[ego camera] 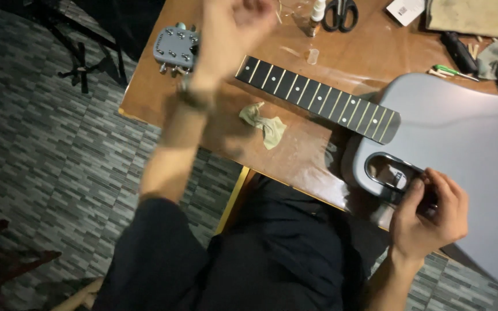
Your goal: The person cleans the headstock and fretboard of a silver electric guitar using a cloth. They then wipe the body of the guitar with a sanding block or sponge.
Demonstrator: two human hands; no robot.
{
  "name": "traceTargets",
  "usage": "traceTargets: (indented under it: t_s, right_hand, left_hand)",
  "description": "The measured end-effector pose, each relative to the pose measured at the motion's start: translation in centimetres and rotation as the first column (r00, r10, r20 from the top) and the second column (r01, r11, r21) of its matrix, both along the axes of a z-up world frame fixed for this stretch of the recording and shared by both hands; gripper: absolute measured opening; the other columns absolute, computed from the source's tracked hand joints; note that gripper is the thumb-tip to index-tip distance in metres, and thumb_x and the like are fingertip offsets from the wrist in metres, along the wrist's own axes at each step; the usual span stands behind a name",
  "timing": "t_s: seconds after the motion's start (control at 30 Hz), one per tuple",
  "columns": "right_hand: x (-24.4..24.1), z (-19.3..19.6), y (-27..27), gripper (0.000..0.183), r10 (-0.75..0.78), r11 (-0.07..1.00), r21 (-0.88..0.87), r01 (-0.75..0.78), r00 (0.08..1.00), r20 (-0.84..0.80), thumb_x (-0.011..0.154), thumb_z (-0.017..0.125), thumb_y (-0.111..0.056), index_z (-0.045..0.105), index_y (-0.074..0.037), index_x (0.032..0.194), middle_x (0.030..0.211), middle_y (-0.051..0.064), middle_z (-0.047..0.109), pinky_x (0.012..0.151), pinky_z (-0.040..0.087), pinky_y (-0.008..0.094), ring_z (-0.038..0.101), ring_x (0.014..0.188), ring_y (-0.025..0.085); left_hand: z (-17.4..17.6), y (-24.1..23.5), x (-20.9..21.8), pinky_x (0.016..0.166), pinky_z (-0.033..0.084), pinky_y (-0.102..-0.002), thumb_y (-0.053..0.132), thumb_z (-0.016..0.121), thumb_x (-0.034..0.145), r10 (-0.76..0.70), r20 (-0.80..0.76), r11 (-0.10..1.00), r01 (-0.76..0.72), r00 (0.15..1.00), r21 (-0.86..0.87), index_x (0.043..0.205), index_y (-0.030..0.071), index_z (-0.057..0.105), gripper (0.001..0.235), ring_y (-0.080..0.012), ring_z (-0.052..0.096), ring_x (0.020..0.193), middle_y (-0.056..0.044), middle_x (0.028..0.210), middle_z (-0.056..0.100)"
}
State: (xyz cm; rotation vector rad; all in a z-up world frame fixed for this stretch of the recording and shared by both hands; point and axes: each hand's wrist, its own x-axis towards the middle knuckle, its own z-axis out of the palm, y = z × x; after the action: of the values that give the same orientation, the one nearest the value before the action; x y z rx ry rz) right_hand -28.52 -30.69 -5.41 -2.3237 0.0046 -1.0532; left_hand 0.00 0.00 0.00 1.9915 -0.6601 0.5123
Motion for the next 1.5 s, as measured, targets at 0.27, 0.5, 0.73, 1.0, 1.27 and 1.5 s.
traceTargets:
  t_s: [0.27, 0.5, 0.73, 1.0, 1.27, 1.5]
  right_hand:
    - [0.0, 7.7, 6.4, 0.027, 0.411, 0.745, 0.561, -0.361, 0.911, 0.04, 0.093, 0.07, 0.005, 0.062, 0.01, 0.118, 0.115, 0.029, 0.063, 0.098, 0.059, 0.039, 0.067, 0.105, 0.034]
    - [-2.3, 7.4, 6.3, 0.031, 0.365, 0.802, 0.47, -0.369, 0.925, 0.104, 0.092, 0.073, -0.016, 0.065, 0.002, 0.116, 0.104, 0.022, 0.062, 0.083, 0.055, 0.033, 0.063, 0.09, 0.029]
    - [-2.4, 7.2, 6.5, 0.016, 0.368, 0.777, 0.509, -0.37, 0.923, 0.109, 0.099, 0.065, -0.012, 0.069, -0.001, 0.11, 0.1, 0.02, 0.064, 0.08, 0.055, 0.03, 0.065, 0.088, 0.026]
    - [-2.9, 6.6, 7.8, 0.023, 0.369, 0.579, 0.737, -0.349, 0.918, 0.145, 0.104, 0.063, -0.026, 0.071, -0.006, 0.111, 0.099, 0.014, 0.061, 0.087, 0.056, 0.03, 0.063, 0.093, 0.024]
    - [-3.5, 7.7, 8.7, 0.027, 0.311, 0.646, 0.689, -0.329, 0.938, 0.156, 0.105, 0.059, -0.027, 0.069, -0.003, 0.111, 0.098, 0.017, 0.061, 0.083, 0.054, 0.03, 0.063, 0.09, 0.026]
    - [-3.5, 8.3, 8.8, 0.023, 0.26, 0.694, 0.674, -0.253, 0.961, 0.093, 0.102, 0.06, -0.024, 0.069, -0.002, 0.103, 0.094, 0.016, 0.061, 0.082, 0.052, 0.03, 0.062, 0.087, 0.025]
  left_hand:
    - [3.6, -8.6, -21.0, 0.085, 0.065, -0.027, 0.005, 0.078, 0.091, -0.741, -0.356, 0.495, 0.105, 0.569, -0.863, 0.103, 0.004, 0.068, 0.016, -0.0172, 0.076, 0.089, -0.01, 0.099, 0.076]
    - [4.8, -9.3, -25.0, 0.085, 0.063, -0.023, 0.001, 0.079, 0.089, -0.675, -0.404, 0.59, 0.123, 0.618, -0.798, 0.103, 0.005, 0.07, 0.018, -0.015, 0.074, 0.09, -0.01, 0.099, 0.076]
    - [6.3, -8.7, -25.6, 0.091, 0.064, -0.027, 0.0, 0.075, 0.093, -0.508, -0.326, 0.768, 0.247, 0.797, -0.591, 0.107, 0.006, 0.069, 0.017, -0.0202, 0.075, 0.097, -0.01, 0.105, 0.074]
    - [5.3, -8.6, -26.4, 0.09, 0.061, -0.029, -0.001, 0.076, 0.1, -0.419, -0.15, 0.851, 0.329, 0.896, -0.41, 0.123, 0.013, 0.068, 0.028, -0.0206, 0.071, 0.096, -0.007, 0.109, 0.068]
    - [5.4, -8.9, -27.0, 0.09, 0.066, -0.027, 0.002, 0.078, 0.097, -0.365, -0.112, 0.854, 0.284, 0.924, -0.436, 0.118, 0.01, 0.069, 0.025, -0.0203, 0.075, 0.094, -0.009, 0.109, 0.069]
    - [5.5, -9.2, -27.0, 0.083, 0.065, -0.025, 0.003, 0.078, 0.096, -0.358, -0.167, 0.863, 0.258, 0.919, -0.434, 0.116, 0.011, 0.071, 0.022, -0.0183, 0.074, 0.09, -0.009, 0.105, 0.071]
